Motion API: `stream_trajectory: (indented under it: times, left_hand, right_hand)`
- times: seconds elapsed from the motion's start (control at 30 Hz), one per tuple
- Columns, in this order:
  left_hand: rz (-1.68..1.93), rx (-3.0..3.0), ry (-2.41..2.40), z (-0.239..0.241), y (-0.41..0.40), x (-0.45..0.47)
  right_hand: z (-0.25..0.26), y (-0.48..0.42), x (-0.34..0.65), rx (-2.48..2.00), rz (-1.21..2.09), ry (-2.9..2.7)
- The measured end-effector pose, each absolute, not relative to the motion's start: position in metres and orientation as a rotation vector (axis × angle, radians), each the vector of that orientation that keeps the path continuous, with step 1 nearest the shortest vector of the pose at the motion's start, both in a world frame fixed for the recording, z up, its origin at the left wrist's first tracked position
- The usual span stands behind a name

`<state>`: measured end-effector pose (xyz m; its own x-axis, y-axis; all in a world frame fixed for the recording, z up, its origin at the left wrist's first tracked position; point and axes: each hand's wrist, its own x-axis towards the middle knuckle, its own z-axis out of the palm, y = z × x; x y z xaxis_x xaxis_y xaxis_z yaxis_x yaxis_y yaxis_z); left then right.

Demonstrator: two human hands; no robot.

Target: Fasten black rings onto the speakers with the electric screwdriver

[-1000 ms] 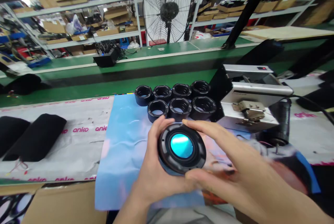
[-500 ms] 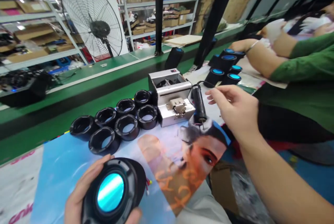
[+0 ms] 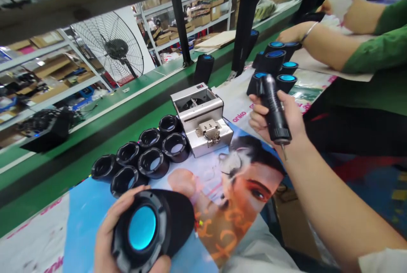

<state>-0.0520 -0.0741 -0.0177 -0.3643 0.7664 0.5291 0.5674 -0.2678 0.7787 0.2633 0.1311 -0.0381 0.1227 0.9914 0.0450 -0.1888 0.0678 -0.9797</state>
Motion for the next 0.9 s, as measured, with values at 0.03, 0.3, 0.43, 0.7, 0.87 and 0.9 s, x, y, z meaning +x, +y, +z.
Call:
stream_trajectory:
  times: [0.03, 0.3, 0.43, 0.7, 0.87, 0.9]
  left_hand:
    - [1.701, 1.720, 1.714, -0.013, -0.065, -0.045]
    - [1.562, 1.946, 1.292, -0.025, 0.000, -0.014]
    - [1.620, 1.919, 1.237, -0.035, 0.001, -0.007]
    - [1.626, 1.832, 1.186, -0.035, -0.003, -0.004]
    - [1.642, 1.811, 1.172, -0.035, -0.002, -0.002]
    - [1.641, 1.806, 1.171, -0.035, -0.002, -0.002]
  right_hand:
    - [-0.027, 0.126, 0.262, -1.009, 1.160, -0.988]
    - [0.060, 0.092, 0.224, -0.475, 1.224, -1.048]
    - [0.067, 0.103, 0.197, -0.224, 1.041, -1.159]
    - [0.045, 0.129, 0.152, -0.286, 1.059, -1.204]
    - [0.033, 0.130, 0.146, -0.362, 1.069, -1.228]
    - [0.031, 0.130, 0.146, -0.372, 1.073, -1.232]
